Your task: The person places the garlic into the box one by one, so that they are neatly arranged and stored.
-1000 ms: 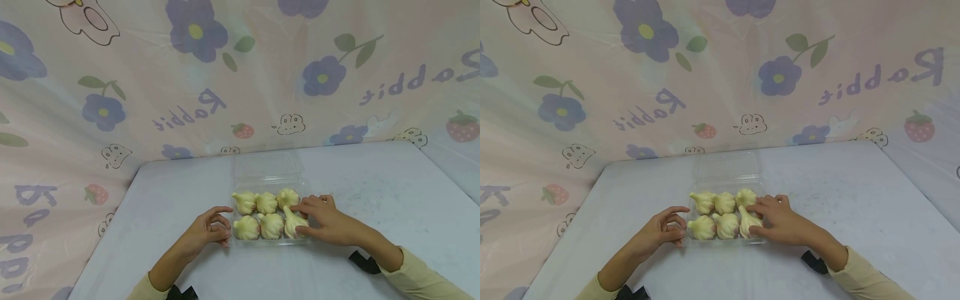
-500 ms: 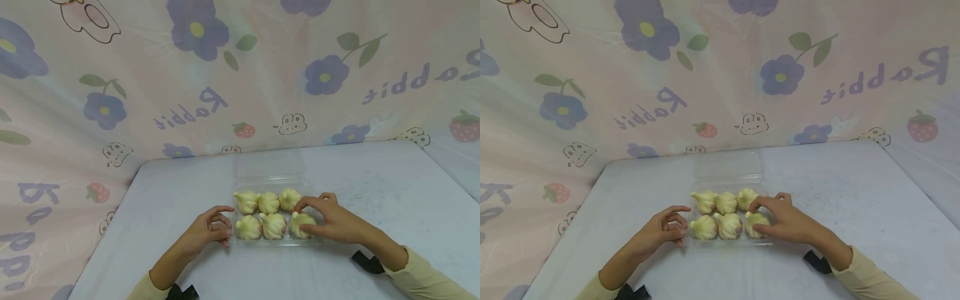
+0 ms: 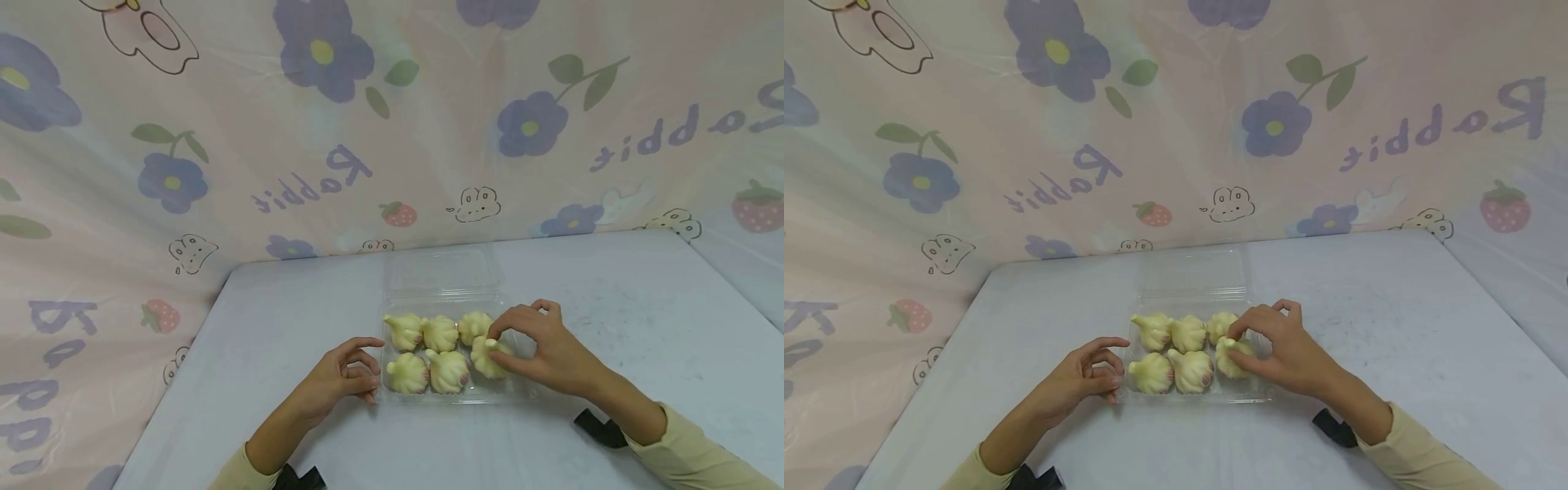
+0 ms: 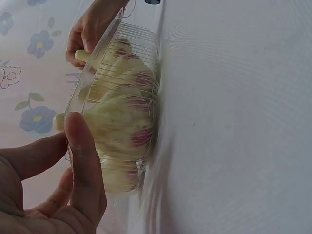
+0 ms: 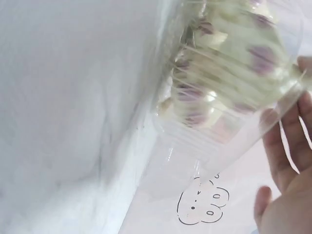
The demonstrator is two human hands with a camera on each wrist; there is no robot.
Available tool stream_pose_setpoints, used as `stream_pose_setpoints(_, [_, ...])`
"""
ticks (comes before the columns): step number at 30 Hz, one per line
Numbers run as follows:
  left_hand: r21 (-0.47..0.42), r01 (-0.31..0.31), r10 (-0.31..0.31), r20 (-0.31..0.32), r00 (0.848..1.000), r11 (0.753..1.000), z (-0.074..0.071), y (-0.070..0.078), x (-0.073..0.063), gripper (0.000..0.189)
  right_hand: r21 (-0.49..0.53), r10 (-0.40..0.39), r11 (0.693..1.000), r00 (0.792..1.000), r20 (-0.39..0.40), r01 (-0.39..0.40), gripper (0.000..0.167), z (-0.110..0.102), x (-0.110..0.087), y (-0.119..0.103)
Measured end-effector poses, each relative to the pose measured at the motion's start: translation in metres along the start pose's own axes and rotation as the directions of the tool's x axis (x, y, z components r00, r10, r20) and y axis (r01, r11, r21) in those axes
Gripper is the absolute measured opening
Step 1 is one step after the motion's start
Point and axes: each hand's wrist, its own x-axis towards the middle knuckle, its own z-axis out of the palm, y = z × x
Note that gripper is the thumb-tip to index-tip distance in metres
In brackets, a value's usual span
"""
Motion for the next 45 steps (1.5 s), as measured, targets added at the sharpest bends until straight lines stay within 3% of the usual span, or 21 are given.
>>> stream_pose_setpoints(16, [-0.007,-0.006,0.006,0.007,1.0,1.0,-0.001,-0.001,0.0,0.066,0.006,0.034,0.999,0.979,0.201,-0.036,0.038,-0.006,-0.003,0.003])
stream_pose_setpoints(25, [0.008,0.002,-0.002,0.0,1.0,1.0,0.001,0.001,-0.001,0.064,-0.002,-0.03,0.999,0.958,0.285,0.032,0.051,-0.01,-0.007,0.006])
stream_pose_setpoints(30, [0.07,-0.017,0.016,0.004,1.0,0.997,-0.002,0.005,-0.001,0.064,0.006,-0.043,0.999,0.957,0.288,0.043,0.051,-0.016,-0.007,0.007])
stream_pose_setpoints(34, [0.125,-0.008,0.008,0.001,1.0,0.992,-0.01,0.01,0.0,0.065,0.003,0.024,1.0,0.955,0.296,-0.026,0.049,-0.022,-0.008,0.011])
stream_pose_setpoints(39, [0.192,0.017,-0.012,-0.029,1.0,0.981,-0.026,0.011,0.009,0.064,-0.014,0.118,0.993,0.938,0.325,-0.12,0.049,-0.03,-0.01,0.015])
stream_pose_setpoints(45, [0.199,0.034,-0.01,-0.124,0.992,0.979,-0.04,0.015,0.039,0.06,-0.05,0.201,0.979,0.911,0.361,-0.197,0.055,-0.041,-0.014,0.018])
